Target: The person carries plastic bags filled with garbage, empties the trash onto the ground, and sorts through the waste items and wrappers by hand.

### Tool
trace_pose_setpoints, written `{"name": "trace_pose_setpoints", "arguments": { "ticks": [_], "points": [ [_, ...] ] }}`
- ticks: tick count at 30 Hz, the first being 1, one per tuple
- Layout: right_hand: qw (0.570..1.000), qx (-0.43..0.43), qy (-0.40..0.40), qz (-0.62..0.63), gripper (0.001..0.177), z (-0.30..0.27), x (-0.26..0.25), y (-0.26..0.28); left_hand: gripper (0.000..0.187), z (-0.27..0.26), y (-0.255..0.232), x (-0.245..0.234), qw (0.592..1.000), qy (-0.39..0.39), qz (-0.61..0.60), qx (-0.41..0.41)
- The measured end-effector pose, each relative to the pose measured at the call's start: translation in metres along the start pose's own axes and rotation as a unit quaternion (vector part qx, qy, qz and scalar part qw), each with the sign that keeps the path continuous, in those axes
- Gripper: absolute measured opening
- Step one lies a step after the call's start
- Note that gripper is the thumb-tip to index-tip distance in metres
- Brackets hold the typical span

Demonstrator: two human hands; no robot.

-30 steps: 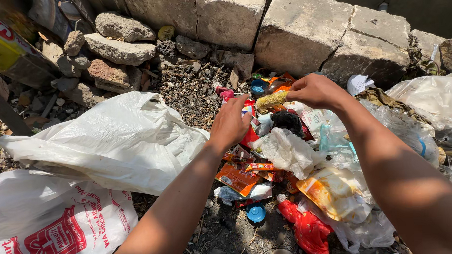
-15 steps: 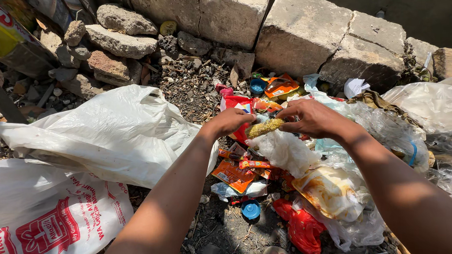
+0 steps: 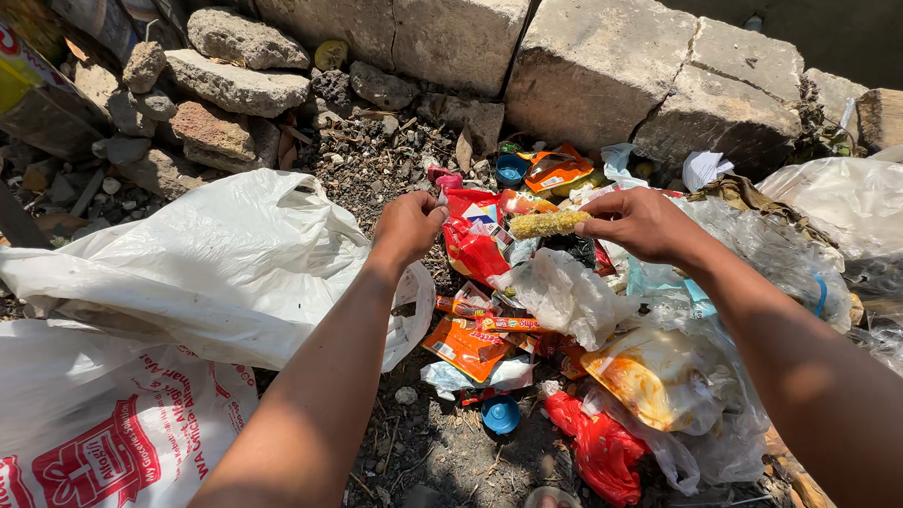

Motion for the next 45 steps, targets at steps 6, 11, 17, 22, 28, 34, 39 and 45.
{"name": "trace_pose_setpoints", "arguments": {
  "ticks": [6,11,17,22,28,34,39,45],
  "points": [
    [0.995,0.057,-0.079,0.025,0.034,0.015,-0.017,-0.027,0.022,-0.015,0.011,-0.033,0.988,-0.093,0.124,-0.019],
    [0.984,0.07,-0.154,0.061,0.028,0.016,-0.029,-0.043,0.022,-0.017,0.028,-0.046,0.977,-0.096,0.189,-0.019],
    [0.937,0.155,-0.134,0.282,0.024,0.017,-0.009,-0.036,0.021,-0.023,0.008,-0.047,0.984,-0.122,0.123,0.04],
    [0.92,0.183,-0.084,0.337,0.023,0.034,0.023,-0.005,0.024,-0.042,-0.03,-0.01,0.996,0.044,0.06,0.055],
    [0.891,0.195,-0.055,0.407,0.02,0.074,0.057,0.032,0.046,-0.06,-0.057,0.009,0.979,0.059,0.065,0.182],
    [0.833,0.017,0.008,0.553,0.033,0.124,0.039,0.108,0.036,-0.059,-0.055,-0.005,0.992,0.059,0.051,0.104],
    [0.873,0.032,-0.035,0.485,0.047,0.143,0.046,0.094,0.031,-0.058,-0.045,-0.013,0.996,0.05,0.035,0.06],
    [0.974,0.014,-0.147,0.174,0.029,0.123,0.04,0.007,0.028,-0.047,-0.046,-0.002,0.988,-0.029,0.062,0.142]
  ]
}}
Point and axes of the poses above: each hand's wrist, its own z-axis towards the middle knuckle, its own x-axis out of the palm, y = z × x, the point moved 6 cm from there along z, towards the middle knuckle, and after that the axes turned 1 degree about -y, right-handed, at the moved point
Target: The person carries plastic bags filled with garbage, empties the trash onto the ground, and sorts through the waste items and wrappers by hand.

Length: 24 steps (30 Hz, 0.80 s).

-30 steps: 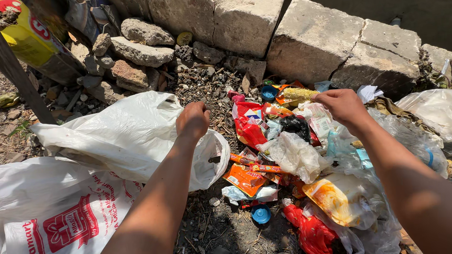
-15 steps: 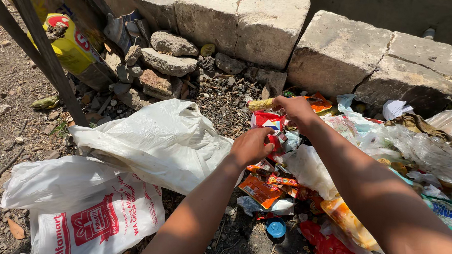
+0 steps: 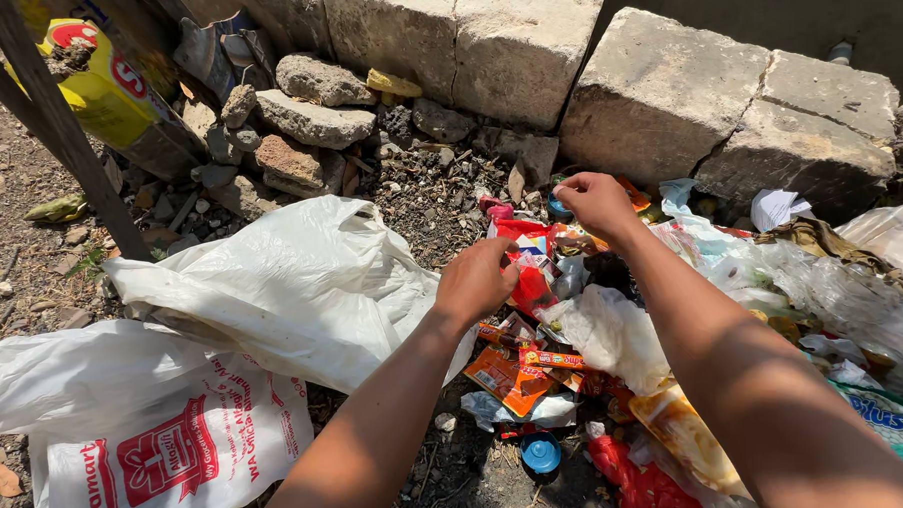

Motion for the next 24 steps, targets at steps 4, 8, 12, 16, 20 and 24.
{"name": "trace_pose_setpoints", "arguments": {
  "ticks": [4,8,12,16,20,24],
  "points": [
    [0.943,-0.118,-0.053,-0.305,0.02,-0.027,-0.042,0.004,0.027,0.008,-0.008,0.022,0.999,-0.005,0.037,0.04],
    [0.939,-0.059,0.081,-0.328,0.021,-0.035,-0.033,-0.014,0.027,0.007,-0.016,0.036,0.994,-0.021,0.078,0.073],
    [0.921,-0.057,0.127,-0.363,0.021,-0.028,-0.012,-0.044,0.031,0.012,-0.021,0.048,0.989,-0.036,0.095,0.108],
    [0.92,-0.043,0.231,-0.312,0.039,-0.022,0.004,-0.068,0.039,0.019,-0.023,0.064,0.986,-0.019,0.102,0.128],
    [0.907,-0.07,0.251,-0.331,0.042,-0.021,0.007,-0.062,0.043,0.021,-0.025,0.09,0.975,0.055,0.157,0.148],
    [0.918,-0.055,0.165,-0.357,0.024,-0.015,-0.002,-0.046,0.044,0.018,-0.022,0.104,0.965,0.096,0.196,0.142]
  ]
}}
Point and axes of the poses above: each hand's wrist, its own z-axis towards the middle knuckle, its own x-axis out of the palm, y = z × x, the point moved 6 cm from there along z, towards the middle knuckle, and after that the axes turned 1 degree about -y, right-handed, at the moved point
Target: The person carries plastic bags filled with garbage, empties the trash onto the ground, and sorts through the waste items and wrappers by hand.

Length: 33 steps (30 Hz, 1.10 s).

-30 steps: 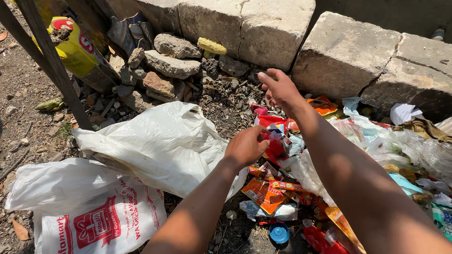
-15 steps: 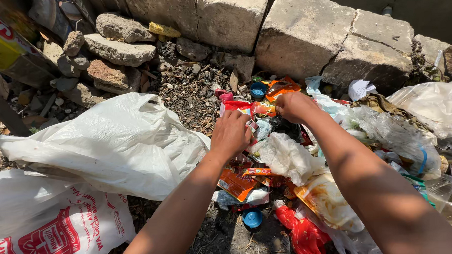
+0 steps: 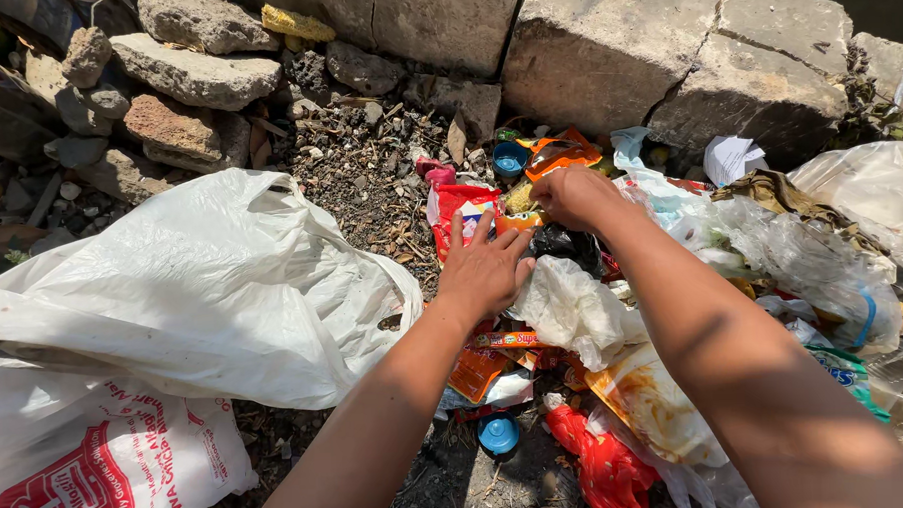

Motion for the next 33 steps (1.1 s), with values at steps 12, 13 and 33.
{"name": "trace_pose_setpoints", "arguments": {
  "ticks": [12,13,33],
  "points": [
    [0.967,-0.072,-0.028,-0.244,0.028,0.046,0.023,0.011,0.039,-0.003,-0.002,-0.001,1.0,-0.021,-0.005,-0.014],
    [0.96,-0.081,-0.032,-0.267,0.023,0.047,0.026,0.011,0.039,-0.004,-0.001,-0.001,1.0,-0.02,-0.003,-0.015],
    [0.906,0.029,-0.033,0.42,0.029,-0.006,-0.05,0.004,0.051,-0.023,0.035,-0.063,0.975,-0.19,-0.095,-0.071]
  ]
}}
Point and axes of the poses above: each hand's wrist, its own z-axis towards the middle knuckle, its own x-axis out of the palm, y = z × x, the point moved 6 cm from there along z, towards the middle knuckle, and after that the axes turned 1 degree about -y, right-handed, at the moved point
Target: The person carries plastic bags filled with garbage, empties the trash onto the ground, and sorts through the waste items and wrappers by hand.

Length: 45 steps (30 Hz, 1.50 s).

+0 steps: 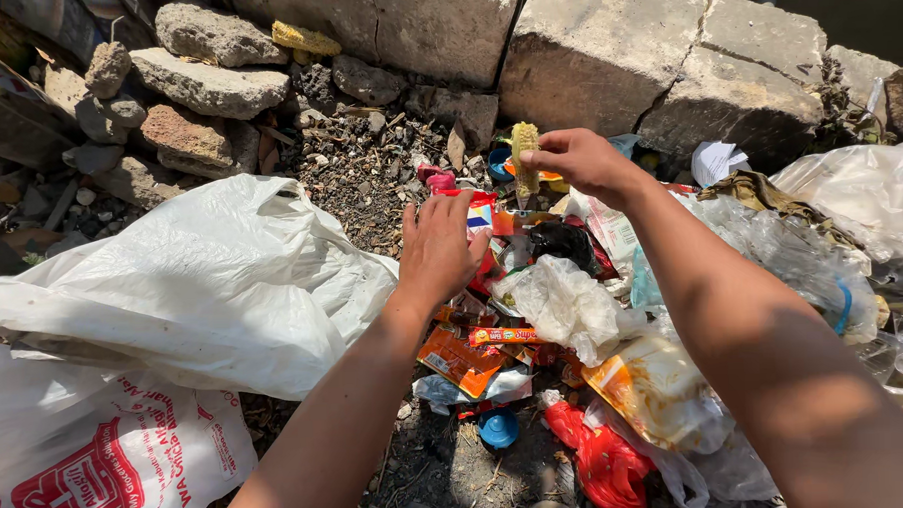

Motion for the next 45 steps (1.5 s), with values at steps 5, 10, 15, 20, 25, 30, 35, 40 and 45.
{"name": "trace_pose_setpoints", "arguments": {
  "ticks": [5,10,15,20,25,30,35,40,45],
  "points": [
    [0.988,0.016,0.062,0.139,0.021,-0.028,0.018,0.013,0.059,-0.001,-0.005,-0.014,0.999,0.04,0.018,-0.014],
    [0.971,0.082,0.095,0.203,0.017,-0.047,0.041,0.018,0.058,-0.011,0.005,-0.028,0.995,0.083,0.028,-0.045],
    [0.965,0.1,0.098,0.222,0.018,-0.05,0.066,0.018,0.045,-0.013,0.017,-0.045,0.979,0.155,0.038,-0.124],
    [0.972,0.179,0.043,0.146,0.021,-0.047,0.086,0.008,0.036,-0.028,0.036,-0.057,0.962,0.201,0.117,-0.144],
    [0.951,0.262,0.091,0.134,0.024,-0.047,0.122,-0.009,0.033,-0.041,0.056,-0.054,0.926,0.296,0.179,-0.154],
    [0.966,0.225,0.047,0.119,0.028,-0.017,0.126,0.031,0.038,-0.045,0.065,-0.072,0.923,0.283,0.187,-0.18],
    [0.893,-0.071,0.026,0.443,0.028,0.023,0.108,0.124,0.036,-0.045,0.062,-0.085,0.94,0.238,0.169,-0.175],
    [0.988,0.006,0.012,0.154,0.03,0.008,0.13,0.074,0.034,-0.047,0.06,-0.082,0.945,0.24,0.134,-0.176],
    [0.961,-0.155,-0.028,-0.225,0.022,-0.072,0.127,0.047,0.034,-0.04,0.056,-0.059,0.945,0.25,0.163,-0.135]
  ]
}}
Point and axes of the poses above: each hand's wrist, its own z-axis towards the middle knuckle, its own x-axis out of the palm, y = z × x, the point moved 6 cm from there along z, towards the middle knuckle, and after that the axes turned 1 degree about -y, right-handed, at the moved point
